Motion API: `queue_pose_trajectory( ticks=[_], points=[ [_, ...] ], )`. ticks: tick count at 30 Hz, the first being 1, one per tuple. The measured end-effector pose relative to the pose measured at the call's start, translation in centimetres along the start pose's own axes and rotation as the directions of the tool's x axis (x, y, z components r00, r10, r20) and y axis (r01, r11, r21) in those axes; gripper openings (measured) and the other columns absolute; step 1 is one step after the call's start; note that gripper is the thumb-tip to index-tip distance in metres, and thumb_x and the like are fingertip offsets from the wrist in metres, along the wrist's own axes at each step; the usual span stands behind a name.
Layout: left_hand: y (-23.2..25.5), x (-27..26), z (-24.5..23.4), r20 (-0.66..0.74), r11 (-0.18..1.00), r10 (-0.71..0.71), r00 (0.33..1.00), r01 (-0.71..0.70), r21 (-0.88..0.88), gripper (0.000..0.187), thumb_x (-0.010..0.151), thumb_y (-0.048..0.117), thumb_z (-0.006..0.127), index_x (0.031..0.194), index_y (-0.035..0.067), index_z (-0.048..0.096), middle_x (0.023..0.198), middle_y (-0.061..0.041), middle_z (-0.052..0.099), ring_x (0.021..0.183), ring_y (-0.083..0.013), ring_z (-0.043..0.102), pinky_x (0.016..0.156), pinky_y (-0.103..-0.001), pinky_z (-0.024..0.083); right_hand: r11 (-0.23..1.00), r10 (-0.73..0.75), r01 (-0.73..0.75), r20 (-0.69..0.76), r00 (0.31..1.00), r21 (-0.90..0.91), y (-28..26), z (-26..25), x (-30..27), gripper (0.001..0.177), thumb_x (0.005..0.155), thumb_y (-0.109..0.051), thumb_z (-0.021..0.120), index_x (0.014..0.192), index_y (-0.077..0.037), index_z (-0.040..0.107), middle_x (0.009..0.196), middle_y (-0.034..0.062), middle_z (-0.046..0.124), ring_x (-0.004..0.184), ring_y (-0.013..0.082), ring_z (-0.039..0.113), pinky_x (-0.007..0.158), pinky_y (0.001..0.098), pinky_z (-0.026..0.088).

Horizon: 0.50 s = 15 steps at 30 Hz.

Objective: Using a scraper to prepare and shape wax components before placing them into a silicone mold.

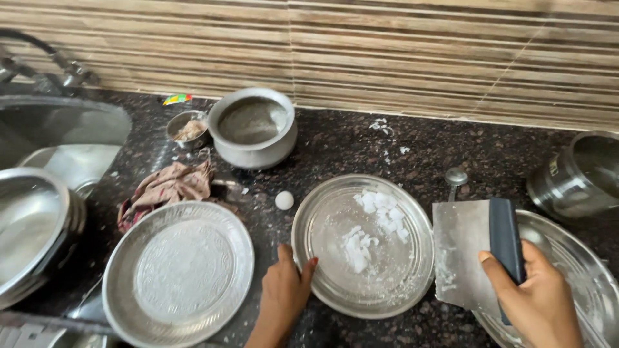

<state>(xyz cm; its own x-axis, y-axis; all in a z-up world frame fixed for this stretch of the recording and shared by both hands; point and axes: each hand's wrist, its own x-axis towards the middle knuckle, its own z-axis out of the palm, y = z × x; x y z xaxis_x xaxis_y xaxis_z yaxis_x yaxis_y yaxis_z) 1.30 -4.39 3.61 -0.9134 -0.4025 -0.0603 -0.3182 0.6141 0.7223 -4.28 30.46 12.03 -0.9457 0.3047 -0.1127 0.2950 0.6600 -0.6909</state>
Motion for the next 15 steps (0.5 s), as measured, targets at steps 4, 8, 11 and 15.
queue_pose_trajectory(
  ticks=[4,8,11,15],
  points=[
    [-1.1,-0.2,2.0,-0.107,0.989,0.027,0.994,-0.042,-0.143,0.034,0.089,0.024,0.072,0.1,-0.005,0.059,0.072,-0.029,0.068,0.068,-0.0479,0.068,0.059,-0.054,0.053,0.988,-0.095,0.087,0.053,0.994,0.131,0.8,0.1,-0.2,0.031,0.089,-0.018,0.073,0.112,0.003,0.07,0.071,0.0086,0.068,0.057,0.0134,0.059,0.051,0.0311,0.044],
    [-0.4,-1.9,2.2,-0.185,0.941,0.046,0.982,-0.105,-0.323,0.022,0.091,0.017,0.066,0.091,-0.003,0.06,0.069,-0.024,0.067,0.061,-0.0429,0.067,0.055,-0.05,0.05,0.984,-0.137,0.118,0.148,0.979,0.132,5.1,0.3,1.8,0.036,0.099,-0.017,0.077,0.126,0.005,0.067,0.072,0.0208,0.065,0.055,0.0206,0.056,0.047,0.0372,0.042],
    [0.8,-4.8,0.4,-0.179,0.937,-0.061,0.982,-0.006,-0.349,0.022,0.092,0.018,0.066,0.089,-0.002,0.06,0.064,-0.021,0.064,0.054,-0.0379,0.062,0.053,-0.047,0.046,0.972,-0.201,0.179,0.144,0.969,0.154,7.3,0.4,3.4,0.041,0.098,-0.015,0.076,0.132,0.006,0.068,0.078,0.0243,0.071,0.059,0.0224,0.062,0.05,0.0377,0.048],
    [1.2,-9.9,-4.3,-0.079,0.869,-0.26,0.962,0.197,-0.455,0.024,0.094,0.021,0.064,0.087,-0.002,0.058,0.06,-0.019,0.062,0.05,-0.0277,0.061,0.052,-0.04,0.045,0.95,-0.282,0.261,0.114,0.953,0.171,5.7,0.6,4.6,0.041,0.098,-0.014,0.075,0.133,0.006,0.067,0.085,0.0231,0.071,0.066,0.0221,0.064,0.055,0.037,0.049]
  ],
)
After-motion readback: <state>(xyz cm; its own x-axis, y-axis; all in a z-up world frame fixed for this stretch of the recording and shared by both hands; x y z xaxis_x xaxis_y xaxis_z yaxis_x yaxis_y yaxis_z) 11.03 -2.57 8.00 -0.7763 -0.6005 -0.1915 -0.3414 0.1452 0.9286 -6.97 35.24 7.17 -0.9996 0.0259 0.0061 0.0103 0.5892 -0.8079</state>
